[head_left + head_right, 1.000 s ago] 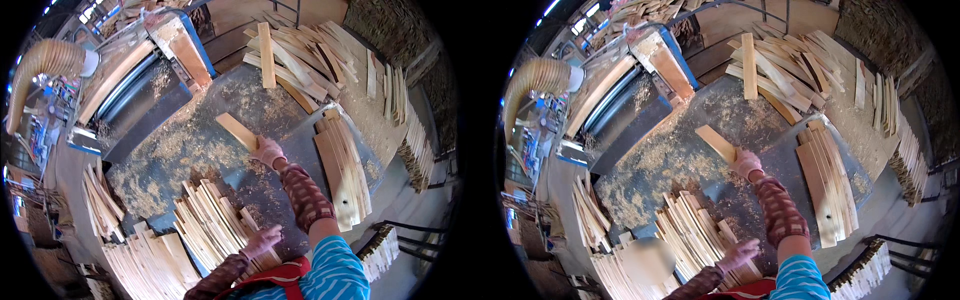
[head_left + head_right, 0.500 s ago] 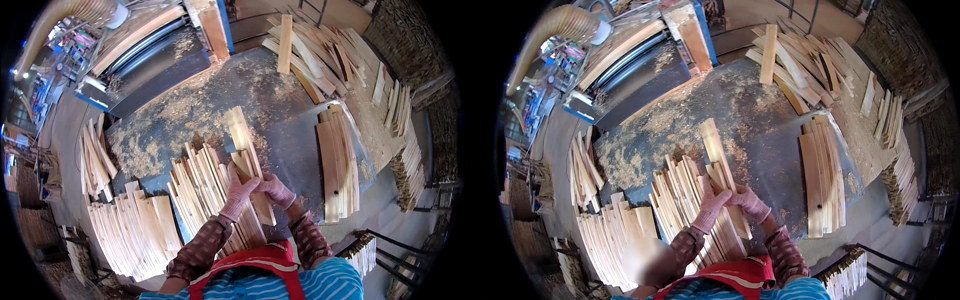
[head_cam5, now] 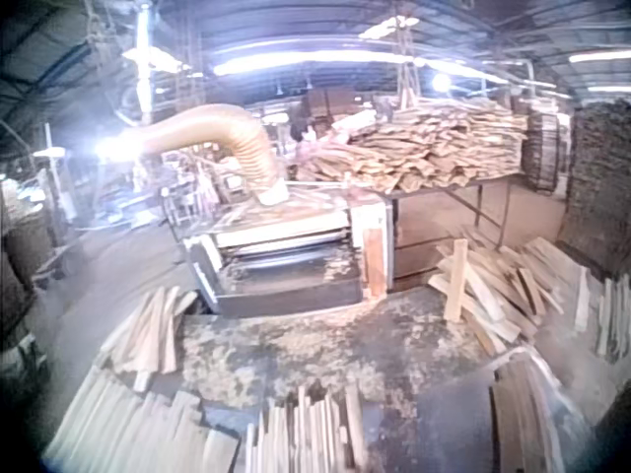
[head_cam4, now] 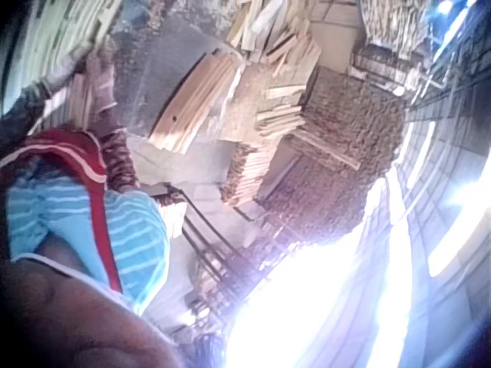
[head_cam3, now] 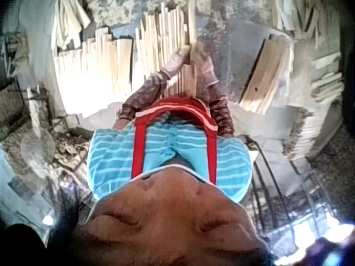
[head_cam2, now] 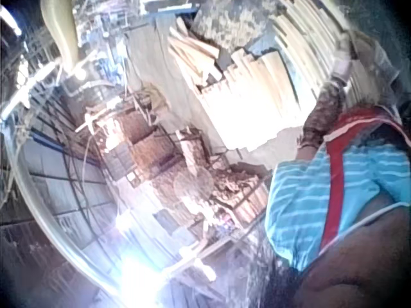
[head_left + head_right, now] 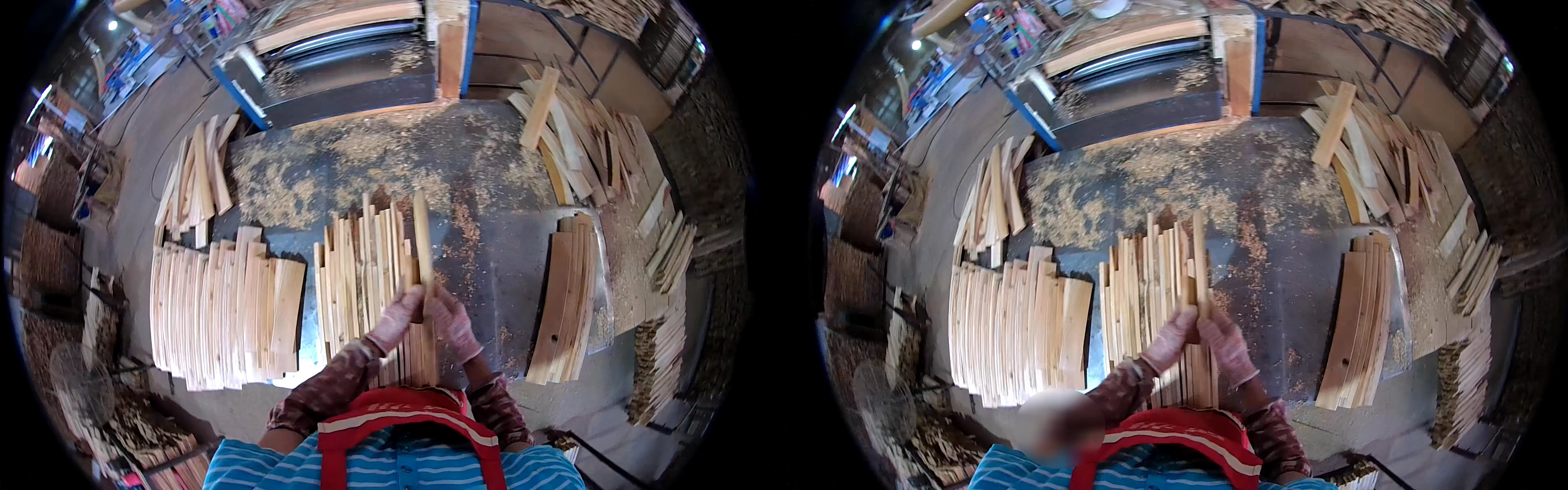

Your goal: The person sorts and stacks wooden planks in a workshop. They pick up planks from a pile, inspect them, and place them into organized stacks on a metal rack. The person also moves a large bundle of planks to a different location within the workshop.

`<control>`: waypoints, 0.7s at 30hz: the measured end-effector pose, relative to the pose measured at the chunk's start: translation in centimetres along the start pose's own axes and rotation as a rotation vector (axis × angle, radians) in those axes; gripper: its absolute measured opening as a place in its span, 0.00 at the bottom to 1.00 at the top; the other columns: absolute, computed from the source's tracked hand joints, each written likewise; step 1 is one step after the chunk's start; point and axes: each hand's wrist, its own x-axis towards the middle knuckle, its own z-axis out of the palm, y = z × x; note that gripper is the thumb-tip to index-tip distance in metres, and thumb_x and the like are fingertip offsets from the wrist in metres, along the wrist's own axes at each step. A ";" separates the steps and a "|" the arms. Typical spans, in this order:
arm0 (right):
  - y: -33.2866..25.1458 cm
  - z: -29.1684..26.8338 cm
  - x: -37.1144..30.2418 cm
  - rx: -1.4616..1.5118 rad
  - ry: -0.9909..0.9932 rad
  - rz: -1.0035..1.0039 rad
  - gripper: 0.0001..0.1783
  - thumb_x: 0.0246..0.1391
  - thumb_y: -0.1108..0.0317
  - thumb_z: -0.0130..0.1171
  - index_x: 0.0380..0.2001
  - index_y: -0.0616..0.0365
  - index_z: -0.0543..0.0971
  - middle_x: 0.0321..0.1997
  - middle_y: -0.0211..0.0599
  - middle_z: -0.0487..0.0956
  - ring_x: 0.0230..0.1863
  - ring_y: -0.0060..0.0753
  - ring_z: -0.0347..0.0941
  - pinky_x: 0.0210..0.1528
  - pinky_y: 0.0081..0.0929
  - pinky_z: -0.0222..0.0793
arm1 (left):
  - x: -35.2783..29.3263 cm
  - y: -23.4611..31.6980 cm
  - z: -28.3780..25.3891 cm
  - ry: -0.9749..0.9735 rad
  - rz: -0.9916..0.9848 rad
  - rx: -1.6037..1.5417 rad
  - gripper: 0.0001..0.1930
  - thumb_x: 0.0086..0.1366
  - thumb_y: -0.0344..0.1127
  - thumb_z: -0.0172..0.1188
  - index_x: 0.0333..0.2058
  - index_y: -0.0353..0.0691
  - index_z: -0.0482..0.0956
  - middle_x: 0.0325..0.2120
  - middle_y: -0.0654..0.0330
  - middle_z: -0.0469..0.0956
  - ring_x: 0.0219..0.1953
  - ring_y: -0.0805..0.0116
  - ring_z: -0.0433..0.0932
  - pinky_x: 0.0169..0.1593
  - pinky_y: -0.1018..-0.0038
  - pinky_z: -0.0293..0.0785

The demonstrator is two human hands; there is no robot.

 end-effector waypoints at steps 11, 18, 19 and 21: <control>3.9 -1.4 -1.2 0.390 0.217 0.256 0.20 0.67 0.57 0.52 0.51 0.62 0.77 0.44 0.35 0.81 0.46 0.29 0.77 0.50 0.26 0.74 | -4.4 -1.0 2.8 -0.276 0.077 0.055 0.33 0.69 0.30 0.60 0.69 0.41 0.56 0.55 0.59 0.72 0.56 0.71 0.71 0.60 0.73 0.69; 1.3 1.0 -1.2 0.708 0.341 0.297 0.10 0.64 0.65 0.55 0.43 0.58 0.79 0.37 0.33 0.79 0.39 0.28 0.77 0.45 0.29 0.75 | -6.5 2.5 3.5 -0.166 0.230 0.047 0.31 0.69 0.30 0.59 0.68 0.40 0.61 0.58 0.56 0.70 0.59 0.66 0.69 0.66 0.71 0.61; 3.6 -0.2 -1.1 0.715 0.283 0.262 0.09 0.64 0.66 0.56 0.43 0.58 0.80 0.38 0.33 0.79 0.39 0.28 0.77 0.45 0.29 0.75 | -5.7 2.7 2.0 -0.298 -0.009 -0.399 0.31 0.68 0.29 0.59 0.68 0.40 0.61 0.56 0.57 0.72 0.57 0.66 0.70 0.65 0.70 0.63; 5.6 -1.3 -0.7 0.614 0.281 0.236 0.07 0.62 0.69 0.57 0.40 0.55 0.81 0.35 0.30 0.79 0.35 0.25 0.76 0.39 0.25 0.73 | -2.6 1.1 -3.0 -0.530 -0.536 -1.753 0.27 0.67 0.29 0.58 0.64 0.38 0.64 0.48 0.57 0.73 0.51 0.65 0.73 0.61 0.69 0.68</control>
